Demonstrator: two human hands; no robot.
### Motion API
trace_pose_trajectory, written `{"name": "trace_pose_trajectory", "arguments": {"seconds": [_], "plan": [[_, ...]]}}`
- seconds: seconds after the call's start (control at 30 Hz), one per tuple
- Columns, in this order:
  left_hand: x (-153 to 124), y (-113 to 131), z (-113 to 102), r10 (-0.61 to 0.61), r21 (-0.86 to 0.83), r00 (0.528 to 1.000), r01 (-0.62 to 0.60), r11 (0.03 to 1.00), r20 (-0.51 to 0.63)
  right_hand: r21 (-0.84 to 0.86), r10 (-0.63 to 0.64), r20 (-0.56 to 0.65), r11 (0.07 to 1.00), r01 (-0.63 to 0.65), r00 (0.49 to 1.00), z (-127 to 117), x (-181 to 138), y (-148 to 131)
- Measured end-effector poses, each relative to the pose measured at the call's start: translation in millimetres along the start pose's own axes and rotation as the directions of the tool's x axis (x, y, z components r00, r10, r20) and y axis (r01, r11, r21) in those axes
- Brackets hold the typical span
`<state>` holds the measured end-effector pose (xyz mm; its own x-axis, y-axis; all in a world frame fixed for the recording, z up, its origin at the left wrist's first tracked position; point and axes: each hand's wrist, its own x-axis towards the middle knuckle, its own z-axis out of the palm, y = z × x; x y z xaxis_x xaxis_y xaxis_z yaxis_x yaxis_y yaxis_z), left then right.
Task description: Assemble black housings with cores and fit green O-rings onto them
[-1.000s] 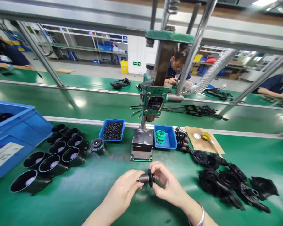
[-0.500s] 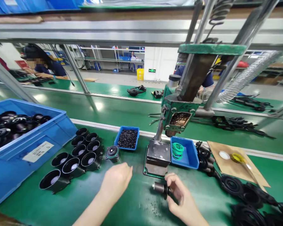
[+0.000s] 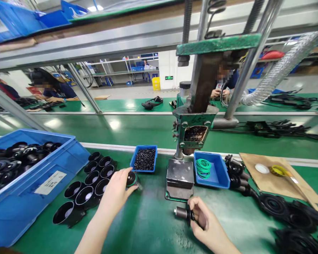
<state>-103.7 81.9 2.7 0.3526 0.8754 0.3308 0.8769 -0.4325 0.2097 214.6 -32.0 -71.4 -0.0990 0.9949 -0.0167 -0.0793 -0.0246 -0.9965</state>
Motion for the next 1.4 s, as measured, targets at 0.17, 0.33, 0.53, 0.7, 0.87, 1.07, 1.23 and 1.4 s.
{"name": "trace_pose_trajectory", "arguments": {"seconds": [0.17, 0.33, 0.53, 0.7, 0.87, 1.07, 1.23, 1.4], "plan": [[5, 38, 9, 0.129, -0.125, 0.989, -0.119, 0.985, 0.078, -0.012, -0.021, 0.011, 1.000, 0.021, 1.000, 2, 0, 2], [36, 45, 9, 0.159, -0.195, 0.983, -0.139, 0.971, 0.089, -0.016, -0.017, 0.049, 1.000, 0.017, 0.999, -2, 1, 3], [97, 13, 6, 0.046, -0.177, 0.998, -0.038, 0.983, 0.043, -0.027, -0.021, 0.048, 0.999, 0.023, 0.999, -1, 3, -8], [143, 9, 35, 0.049, -0.167, 0.980, -0.016, 0.986, 0.195, -0.053, -0.048, 0.080, 0.997, 0.052, 0.996, 1, 1, -10], [140, 16, 15, -0.091, -0.232, 0.987, 0.119, 0.965, 0.129, 0.042, -0.057, 0.048, 0.998, 0.055, 0.997, 0, 2, -15], [41, 61, -24, -0.131, -0.544, 0.979, 0.197, 0.816, 0.158, 0.228, -0.130, -0.023, 0.965, 0.132, 0.991, 0, 4, -22], [-23, 108, 9, -0.024, -0.696, 0.942, 0.265, 0.668, 0.335, 0.214, -0.157, -0.019, 0.964, 0.157, 0.987, 2, -1, -24], [-30, 122, 24, -0.046, -0.746, 0.934, 0.311, 0.589, 0.353, 0.188, -0.167, 0.033, 0.969, 0.157, 0.985, 6, -7, -26]]}}
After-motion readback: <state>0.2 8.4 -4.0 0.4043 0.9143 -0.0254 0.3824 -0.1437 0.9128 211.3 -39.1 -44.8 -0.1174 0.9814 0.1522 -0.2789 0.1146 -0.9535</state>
